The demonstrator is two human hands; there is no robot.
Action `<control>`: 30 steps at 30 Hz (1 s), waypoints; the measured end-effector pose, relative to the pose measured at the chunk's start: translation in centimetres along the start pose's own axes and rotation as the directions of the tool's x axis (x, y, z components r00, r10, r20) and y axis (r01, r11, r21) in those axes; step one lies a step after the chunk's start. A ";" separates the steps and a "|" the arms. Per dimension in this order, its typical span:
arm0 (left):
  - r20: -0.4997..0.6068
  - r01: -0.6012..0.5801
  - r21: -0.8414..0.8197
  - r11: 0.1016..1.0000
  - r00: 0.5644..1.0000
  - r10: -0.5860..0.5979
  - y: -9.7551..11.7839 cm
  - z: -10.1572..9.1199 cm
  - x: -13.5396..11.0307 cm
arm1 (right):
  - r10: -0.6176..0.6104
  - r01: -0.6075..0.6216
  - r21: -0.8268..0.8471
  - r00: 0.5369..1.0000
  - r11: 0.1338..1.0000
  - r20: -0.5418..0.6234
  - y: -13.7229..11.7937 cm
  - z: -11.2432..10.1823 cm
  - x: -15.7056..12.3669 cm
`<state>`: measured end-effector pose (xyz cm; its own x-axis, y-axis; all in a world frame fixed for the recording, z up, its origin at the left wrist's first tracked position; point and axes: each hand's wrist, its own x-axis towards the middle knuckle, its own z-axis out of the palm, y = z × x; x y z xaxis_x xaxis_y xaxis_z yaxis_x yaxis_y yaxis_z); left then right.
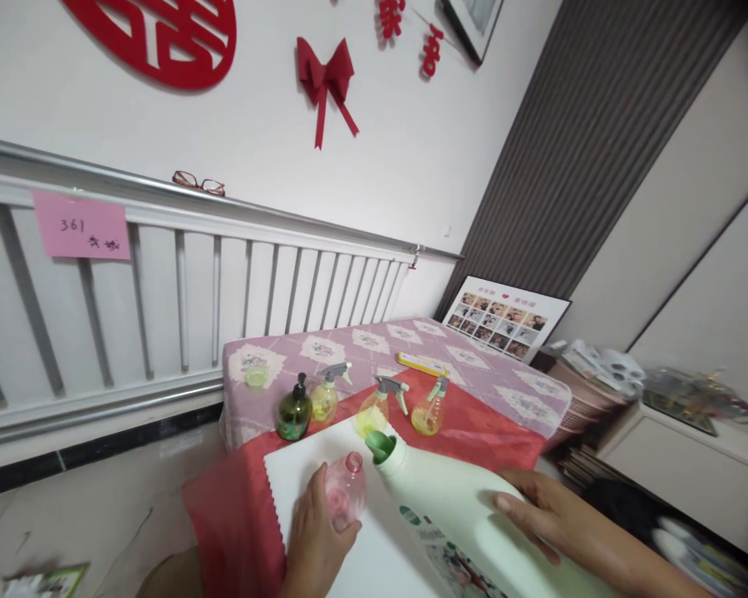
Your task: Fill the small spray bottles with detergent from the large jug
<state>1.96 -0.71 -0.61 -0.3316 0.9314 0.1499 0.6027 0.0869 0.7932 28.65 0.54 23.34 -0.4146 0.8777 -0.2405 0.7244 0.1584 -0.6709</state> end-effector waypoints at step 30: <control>0.055 0.038 -0.013 0.999 0.998 -0.037 0.8 -1.2 -0.1 | 0.132 -0.121 -0.263 0.991 0.957 0.024 -5.7 -1.9 1.5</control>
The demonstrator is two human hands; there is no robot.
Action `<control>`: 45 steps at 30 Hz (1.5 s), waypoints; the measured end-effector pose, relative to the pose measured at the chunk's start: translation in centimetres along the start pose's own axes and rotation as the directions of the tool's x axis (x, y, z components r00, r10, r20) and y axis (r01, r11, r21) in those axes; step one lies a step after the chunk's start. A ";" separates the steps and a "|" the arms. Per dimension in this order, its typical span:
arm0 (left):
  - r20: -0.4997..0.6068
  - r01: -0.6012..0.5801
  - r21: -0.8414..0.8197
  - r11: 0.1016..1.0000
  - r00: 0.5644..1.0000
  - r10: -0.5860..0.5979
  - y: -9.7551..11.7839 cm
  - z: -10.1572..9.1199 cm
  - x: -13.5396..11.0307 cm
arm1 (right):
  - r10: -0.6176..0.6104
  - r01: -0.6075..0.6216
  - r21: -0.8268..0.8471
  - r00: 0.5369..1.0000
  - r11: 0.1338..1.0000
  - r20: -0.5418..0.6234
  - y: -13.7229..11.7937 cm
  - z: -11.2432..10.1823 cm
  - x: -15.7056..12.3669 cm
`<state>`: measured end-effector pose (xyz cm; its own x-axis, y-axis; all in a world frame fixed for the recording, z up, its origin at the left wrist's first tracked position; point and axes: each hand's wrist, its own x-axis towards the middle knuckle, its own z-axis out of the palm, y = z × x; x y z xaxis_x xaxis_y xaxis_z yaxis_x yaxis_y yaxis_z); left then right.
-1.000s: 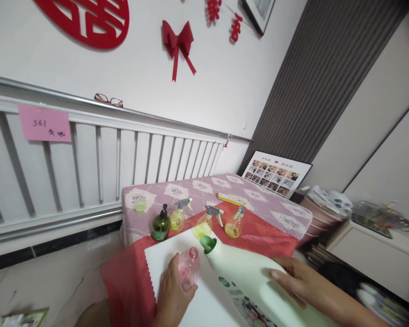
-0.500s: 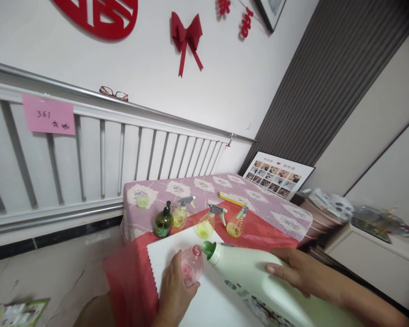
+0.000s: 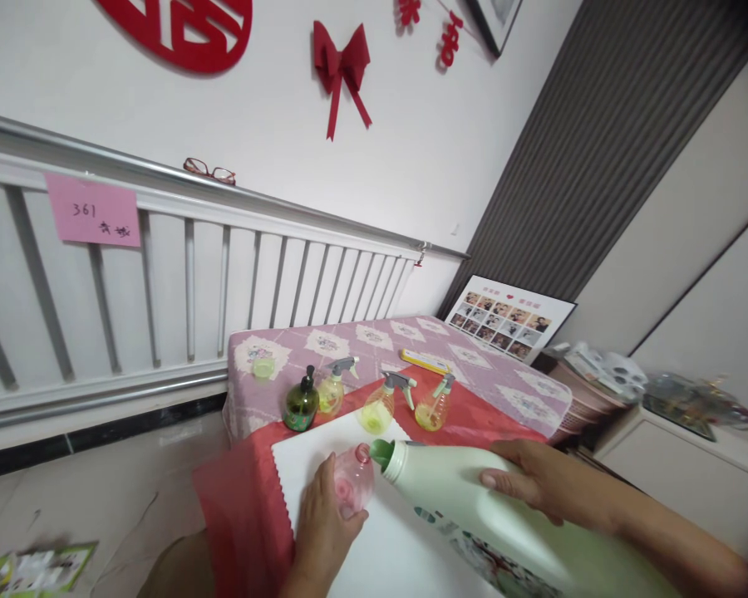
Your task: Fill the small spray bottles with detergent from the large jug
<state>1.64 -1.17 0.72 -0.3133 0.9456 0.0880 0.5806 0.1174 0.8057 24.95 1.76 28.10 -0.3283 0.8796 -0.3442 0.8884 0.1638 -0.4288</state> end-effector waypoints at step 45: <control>-0.007 -0.036 0.004 0.999 0.999 0.036 -0.2 0.1 0.2 | 0.019 -0.005 -0.202 0.998 0.979 0.066 -3.5 -1.8 0.0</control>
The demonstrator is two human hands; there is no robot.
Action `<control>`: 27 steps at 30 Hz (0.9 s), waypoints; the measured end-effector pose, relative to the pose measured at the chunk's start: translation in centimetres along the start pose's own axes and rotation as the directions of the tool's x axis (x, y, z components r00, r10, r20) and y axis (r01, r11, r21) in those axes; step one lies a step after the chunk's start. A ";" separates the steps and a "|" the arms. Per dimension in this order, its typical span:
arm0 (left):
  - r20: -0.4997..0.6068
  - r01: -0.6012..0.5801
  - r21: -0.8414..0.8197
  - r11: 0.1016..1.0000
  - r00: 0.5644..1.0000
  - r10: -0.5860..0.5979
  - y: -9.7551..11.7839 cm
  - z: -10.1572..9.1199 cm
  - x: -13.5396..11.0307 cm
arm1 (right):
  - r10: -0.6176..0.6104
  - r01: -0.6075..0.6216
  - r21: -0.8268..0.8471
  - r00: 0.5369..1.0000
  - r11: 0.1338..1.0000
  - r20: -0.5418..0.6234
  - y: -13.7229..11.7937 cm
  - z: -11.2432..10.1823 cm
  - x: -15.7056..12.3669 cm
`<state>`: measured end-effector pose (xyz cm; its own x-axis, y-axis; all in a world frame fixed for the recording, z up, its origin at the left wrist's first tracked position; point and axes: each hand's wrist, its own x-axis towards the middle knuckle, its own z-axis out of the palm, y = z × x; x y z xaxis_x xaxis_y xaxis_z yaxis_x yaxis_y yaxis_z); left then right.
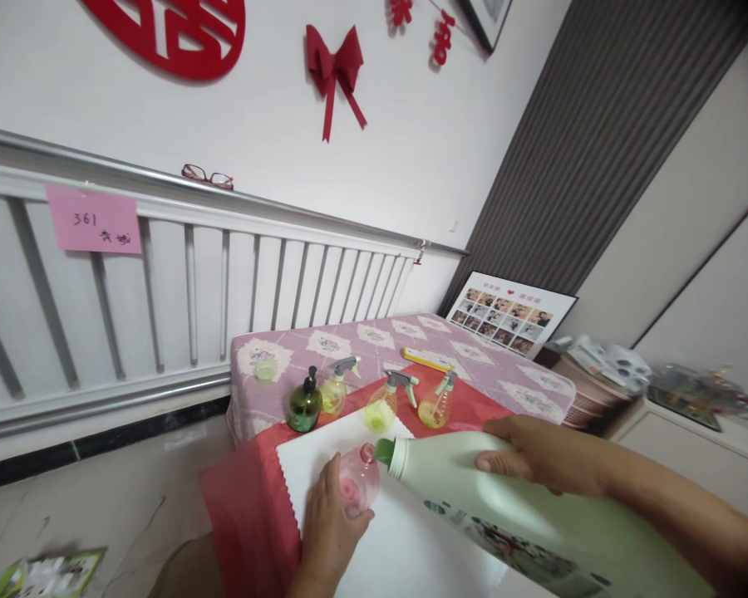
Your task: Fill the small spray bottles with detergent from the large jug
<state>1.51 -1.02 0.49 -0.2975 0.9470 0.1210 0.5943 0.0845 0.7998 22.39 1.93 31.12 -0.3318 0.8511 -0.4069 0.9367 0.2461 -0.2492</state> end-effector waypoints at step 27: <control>0.003 0.000 -0.008 1.000 1.000 0.000 -0.1 0.1 0.1 | -0.008 0.014 -0.090 0.998 0.996 0.066 -2.4 -1.5 -0.7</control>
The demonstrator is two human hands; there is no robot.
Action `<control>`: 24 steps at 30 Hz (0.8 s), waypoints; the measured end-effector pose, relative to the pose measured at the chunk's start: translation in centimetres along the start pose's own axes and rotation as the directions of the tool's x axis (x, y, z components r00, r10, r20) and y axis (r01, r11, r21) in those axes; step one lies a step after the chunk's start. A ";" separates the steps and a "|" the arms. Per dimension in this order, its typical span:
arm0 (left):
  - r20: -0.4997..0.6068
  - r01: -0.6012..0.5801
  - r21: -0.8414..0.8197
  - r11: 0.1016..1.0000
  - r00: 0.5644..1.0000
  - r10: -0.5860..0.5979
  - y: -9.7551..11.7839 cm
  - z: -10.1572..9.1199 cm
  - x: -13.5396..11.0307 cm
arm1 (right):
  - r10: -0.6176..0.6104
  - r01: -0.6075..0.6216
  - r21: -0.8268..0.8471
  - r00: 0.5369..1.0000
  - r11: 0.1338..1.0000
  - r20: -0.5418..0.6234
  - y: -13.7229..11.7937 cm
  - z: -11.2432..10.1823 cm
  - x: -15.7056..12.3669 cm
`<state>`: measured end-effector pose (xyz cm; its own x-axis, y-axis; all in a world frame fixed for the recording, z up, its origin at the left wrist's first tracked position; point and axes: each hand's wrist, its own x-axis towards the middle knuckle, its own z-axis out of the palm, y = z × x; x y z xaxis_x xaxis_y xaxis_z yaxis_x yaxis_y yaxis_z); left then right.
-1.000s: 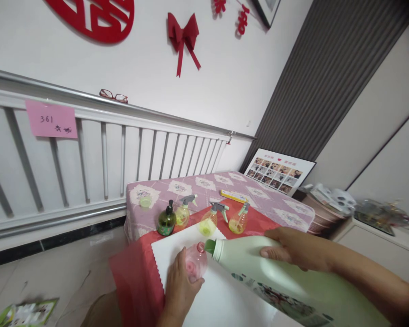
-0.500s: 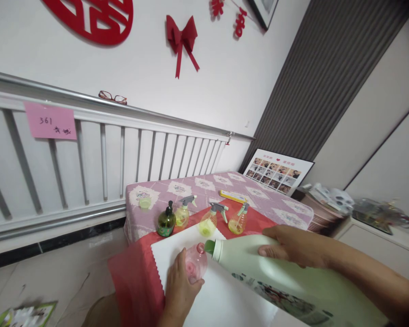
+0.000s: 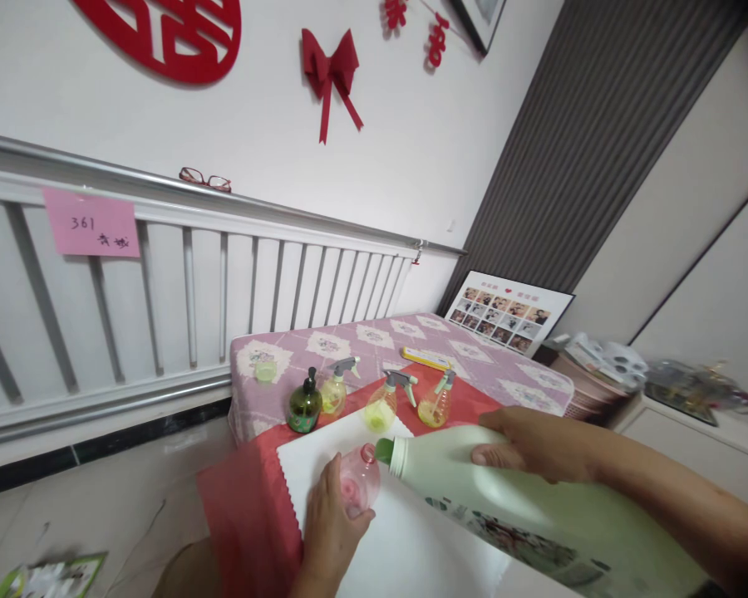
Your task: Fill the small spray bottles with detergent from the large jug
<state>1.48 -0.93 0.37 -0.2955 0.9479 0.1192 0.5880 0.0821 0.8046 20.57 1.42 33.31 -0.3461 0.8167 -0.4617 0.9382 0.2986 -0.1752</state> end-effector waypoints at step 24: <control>0.016 0.013 0.006 1.000 1.000 -0.013 0.1 -0.1 0.0 | 0.047 -0.047 -0.027 0.998 0.999 0.032 1.1 0.2 0.9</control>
<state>1.45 -1.00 0.54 -0.2909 0.9516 0.0992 0.5884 0.0961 0.8028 21.23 2.41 32.55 -0.3013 0.8140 -0.4966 0.9531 0.2735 -0.1298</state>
